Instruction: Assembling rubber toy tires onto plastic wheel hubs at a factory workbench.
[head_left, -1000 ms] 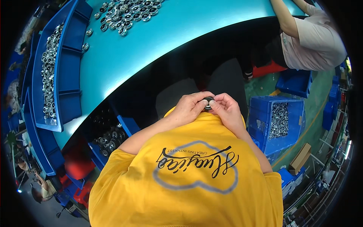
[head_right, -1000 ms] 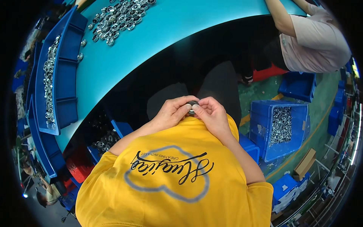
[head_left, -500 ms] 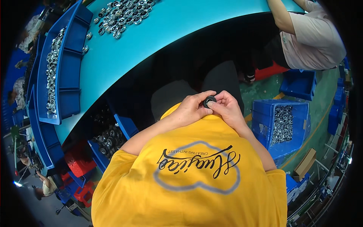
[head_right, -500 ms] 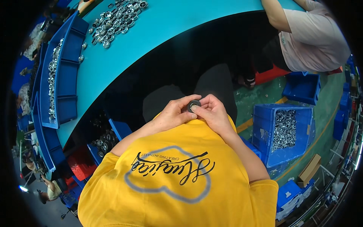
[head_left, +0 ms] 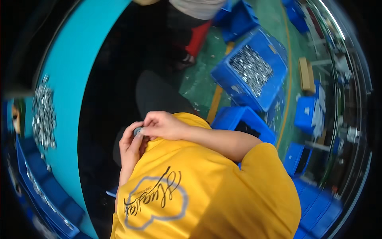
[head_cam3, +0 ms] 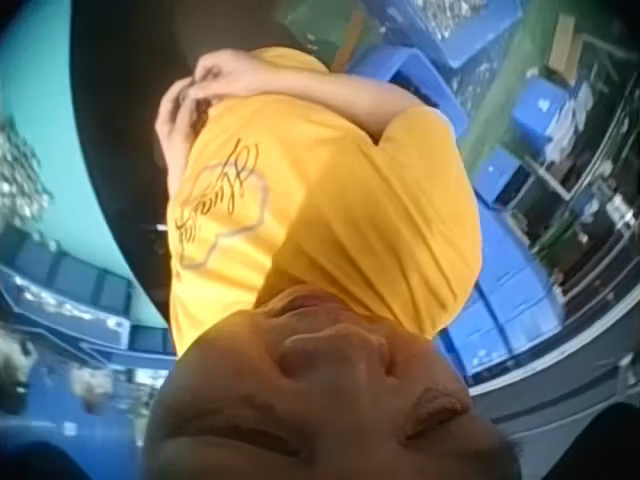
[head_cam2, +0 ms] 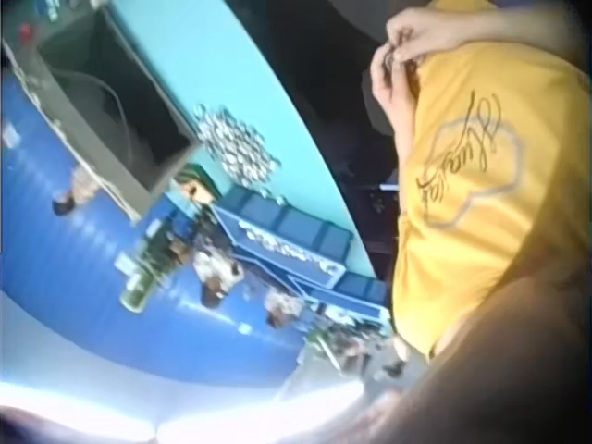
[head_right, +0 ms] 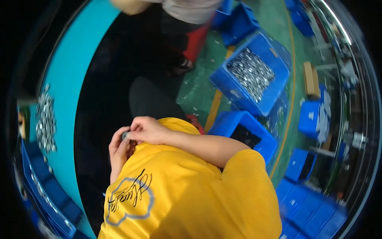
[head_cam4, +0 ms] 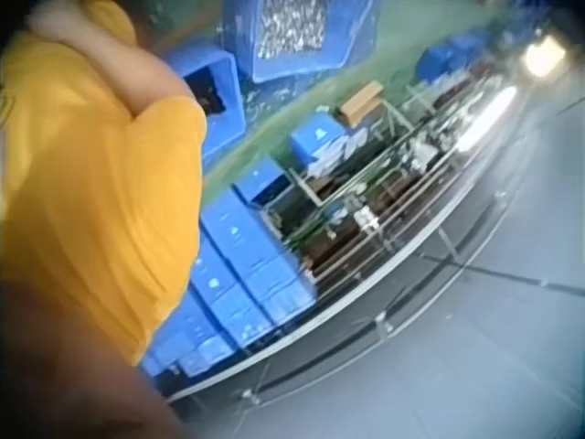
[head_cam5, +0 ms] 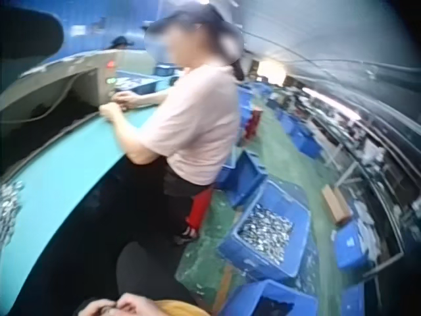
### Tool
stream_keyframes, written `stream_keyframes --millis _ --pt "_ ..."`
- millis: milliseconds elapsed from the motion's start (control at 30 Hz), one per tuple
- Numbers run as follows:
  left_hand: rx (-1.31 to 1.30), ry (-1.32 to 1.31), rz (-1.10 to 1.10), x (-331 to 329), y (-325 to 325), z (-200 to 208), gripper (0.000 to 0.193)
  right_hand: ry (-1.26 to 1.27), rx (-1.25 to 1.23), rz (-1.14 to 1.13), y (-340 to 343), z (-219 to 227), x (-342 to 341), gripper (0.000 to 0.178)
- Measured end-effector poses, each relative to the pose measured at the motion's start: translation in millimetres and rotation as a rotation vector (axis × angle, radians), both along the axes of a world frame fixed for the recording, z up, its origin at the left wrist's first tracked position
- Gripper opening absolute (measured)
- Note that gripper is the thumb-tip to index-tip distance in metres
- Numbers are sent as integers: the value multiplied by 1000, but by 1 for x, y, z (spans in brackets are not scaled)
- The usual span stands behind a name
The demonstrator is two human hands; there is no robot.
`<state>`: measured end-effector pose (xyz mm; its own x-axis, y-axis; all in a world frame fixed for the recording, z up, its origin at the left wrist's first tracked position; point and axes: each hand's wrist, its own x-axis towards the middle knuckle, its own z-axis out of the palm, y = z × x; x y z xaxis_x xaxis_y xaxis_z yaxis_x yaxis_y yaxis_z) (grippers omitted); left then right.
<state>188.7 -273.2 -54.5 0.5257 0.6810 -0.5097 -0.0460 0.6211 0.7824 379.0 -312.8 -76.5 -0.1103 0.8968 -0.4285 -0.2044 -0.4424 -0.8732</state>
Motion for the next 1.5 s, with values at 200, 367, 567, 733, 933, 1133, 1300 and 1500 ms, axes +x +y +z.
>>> stream_keyframes --millis 200,367,567,733,933,1133,1300,1500 --pt "166 -25 -210 14 -1 4 28 -183 92 -127 -32 16 11 34" --pt "336 76 -312 15 -12 6 27 -301 175 -154 -50 17 7 31" --pt "378 128 -308 25 -19 23 46 28 114 -195 -51 2 14 29" --pt "248 98 -293 17 -21 38 50 270 -53 -164 -52 12 14 28" --pt "202 4 -188 9 -43 30 44 286 -73 -41 -50 10 17 23" --pt "320 -136 -177 -4 -38 21 47 70 97 -29 -44 11 5 15" --pt "207 -230 -171 -14 -29 18 31 193 12 -45 -44 15 3 19" --pt "111 -255 -71 -24 -31 17 23 172 -9 1 -37 21 -5 20"
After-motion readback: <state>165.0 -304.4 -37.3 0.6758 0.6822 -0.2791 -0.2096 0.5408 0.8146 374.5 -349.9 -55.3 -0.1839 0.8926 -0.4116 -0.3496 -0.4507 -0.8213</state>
